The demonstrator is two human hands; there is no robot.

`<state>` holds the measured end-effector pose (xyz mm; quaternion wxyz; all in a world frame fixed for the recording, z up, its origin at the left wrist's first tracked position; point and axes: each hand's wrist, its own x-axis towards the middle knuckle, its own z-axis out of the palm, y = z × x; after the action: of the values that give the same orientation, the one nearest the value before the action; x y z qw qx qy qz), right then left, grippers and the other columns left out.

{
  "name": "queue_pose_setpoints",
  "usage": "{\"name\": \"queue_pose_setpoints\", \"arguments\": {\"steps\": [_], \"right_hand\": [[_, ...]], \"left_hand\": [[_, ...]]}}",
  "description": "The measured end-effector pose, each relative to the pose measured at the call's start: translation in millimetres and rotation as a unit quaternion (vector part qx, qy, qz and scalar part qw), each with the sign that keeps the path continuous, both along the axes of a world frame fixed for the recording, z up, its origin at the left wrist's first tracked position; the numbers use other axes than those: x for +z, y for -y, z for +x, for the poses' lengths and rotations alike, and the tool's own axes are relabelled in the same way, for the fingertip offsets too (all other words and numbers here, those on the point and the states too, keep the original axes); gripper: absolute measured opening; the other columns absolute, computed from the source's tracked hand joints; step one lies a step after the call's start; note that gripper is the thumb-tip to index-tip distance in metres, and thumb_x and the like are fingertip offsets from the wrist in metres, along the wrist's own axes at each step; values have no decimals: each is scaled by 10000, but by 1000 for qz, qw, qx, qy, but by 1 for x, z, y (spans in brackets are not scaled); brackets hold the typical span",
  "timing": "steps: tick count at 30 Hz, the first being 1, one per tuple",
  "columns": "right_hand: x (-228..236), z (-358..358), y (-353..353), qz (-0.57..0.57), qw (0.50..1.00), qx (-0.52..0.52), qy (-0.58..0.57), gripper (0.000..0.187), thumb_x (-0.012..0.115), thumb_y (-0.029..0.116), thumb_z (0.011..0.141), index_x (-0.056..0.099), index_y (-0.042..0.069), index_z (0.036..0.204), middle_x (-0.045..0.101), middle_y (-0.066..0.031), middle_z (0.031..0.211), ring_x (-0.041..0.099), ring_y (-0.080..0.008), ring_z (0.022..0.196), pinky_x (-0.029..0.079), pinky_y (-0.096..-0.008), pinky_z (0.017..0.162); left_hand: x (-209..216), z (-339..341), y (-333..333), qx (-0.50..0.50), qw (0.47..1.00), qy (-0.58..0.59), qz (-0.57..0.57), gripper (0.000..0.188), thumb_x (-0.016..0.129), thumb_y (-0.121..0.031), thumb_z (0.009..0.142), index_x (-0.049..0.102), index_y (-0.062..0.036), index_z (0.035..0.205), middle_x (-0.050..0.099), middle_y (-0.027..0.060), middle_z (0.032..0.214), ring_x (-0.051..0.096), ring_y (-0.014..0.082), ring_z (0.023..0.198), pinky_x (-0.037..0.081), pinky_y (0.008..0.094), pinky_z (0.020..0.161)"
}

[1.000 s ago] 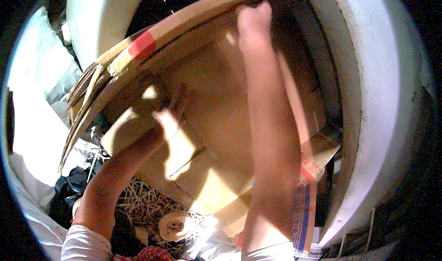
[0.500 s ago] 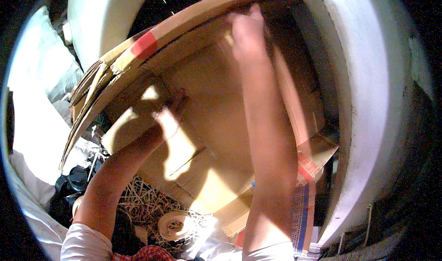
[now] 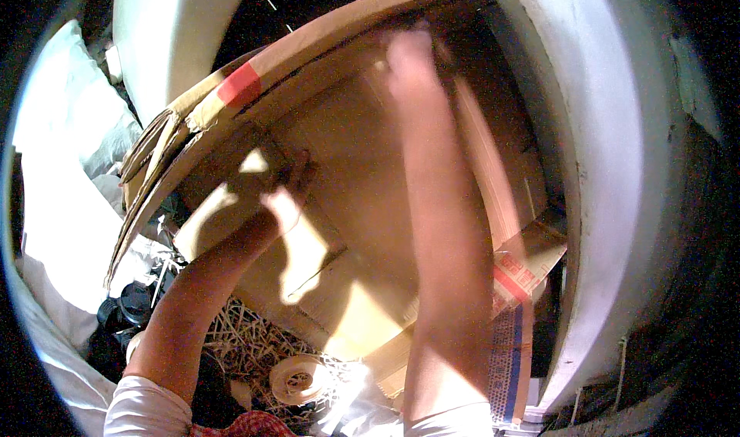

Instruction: The person organizes beige tape rolls, packs them into a cardboard box containing packing material, and prepares the box by folding its flaps.

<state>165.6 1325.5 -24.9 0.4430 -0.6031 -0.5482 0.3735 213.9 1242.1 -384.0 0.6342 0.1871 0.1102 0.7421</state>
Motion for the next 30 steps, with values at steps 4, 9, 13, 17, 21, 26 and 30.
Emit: {"name": "queue_pose_setpoints", "arguments": {"steps": [4, 9, 13, 17, 21, 26, 30], "right_hand": [[-6, 39, -42, 80, 985, -8, 153, 544, 464, -82, 745, 366, 34, 1268, 487, -107, 1135, 466, -204, 986, 389, -328, 885], [-5, 35, -36, 120, 980, -95, 129, 461, 446, -36, 789, 397, -25, 1247, 517, -103, 1106, 487, -223, 973, 373, -311, 887], [-6, 31, -30, 239, 948, -111, 179, 372, 457, 23, 824, 440, -50, 1188, 521, -137, 1094, 492, -238, 951, 379, -349, 875], [10, 28, -41, 196, 953, -87, 214, 267, 471, 37, 812, 486, -95, 1043, 528, -180, 1032, 496, -240, 933, 384, -339, 860], [12, 46, -56, 178, 970, -35, 163, 263, 460, 36, 810, 484, -87, 1042, 521, -155, 1029, 483, -227, 933, 391, -345, 848], [-25, 18, -38, 168, 984, -35, -46, 316, 356, 38, 872, 442, -18, 1170, 499, -114, 1094, 469, -223, 957, 412, -362, 843], [-32, 13, -27, 129, 987, 4, -97, 392, 321, 165, 958, 329, 46, 1332, 417, -100, 1289, 422, -242, 1131, 348, -348, 981]], "left_hand": [[-11, 3, -3, -35, 989, 141, 21, 577, 434, -413, 865, 352, -63, 1316, 370, 169, 1338, 335, 323, 1248, 194, 505, 1081], [-22, 16, -10, -27, 942, 327, 72, 408, 407, -221, 904, 419, -37, 1267, 483, 162, 1188, 461, 256, 1087, 345, 392, 958], [-30, 23, -12, -95, 922, 375, 8, 380, 375, -196, 924, 428, -18, 1256, 486, 150, 1190, 465, 217, 1086, 361, 320, 954], [-21, 25, -8, -190, 898, 394, -56, 408, 354, -255, 932, 417, -18, 1257, 450, 138, 1255, 430, 209, 1146, 323, 305, 997], [-3, 9, -6, -91, 992, 86, 8, 413, 412, -275, 915, 438, -20, 1239, 443, 134, 1298, 454, 212, 1130, 357, 305, 963], [-14, 14, 0, 75, 994, 0, -78, 503, 417, -331, 857, 414, -43, 1268, 415, 160, 1325, 426, 272, 1164, 323, 389, 974], [32, -8, 11, 2, 990, -121, -78, 709, 325, -525, 798, 329, -79, 1349, 343, 208, 1369, 322, 370, 1272, 178, 567, 1071]]}}
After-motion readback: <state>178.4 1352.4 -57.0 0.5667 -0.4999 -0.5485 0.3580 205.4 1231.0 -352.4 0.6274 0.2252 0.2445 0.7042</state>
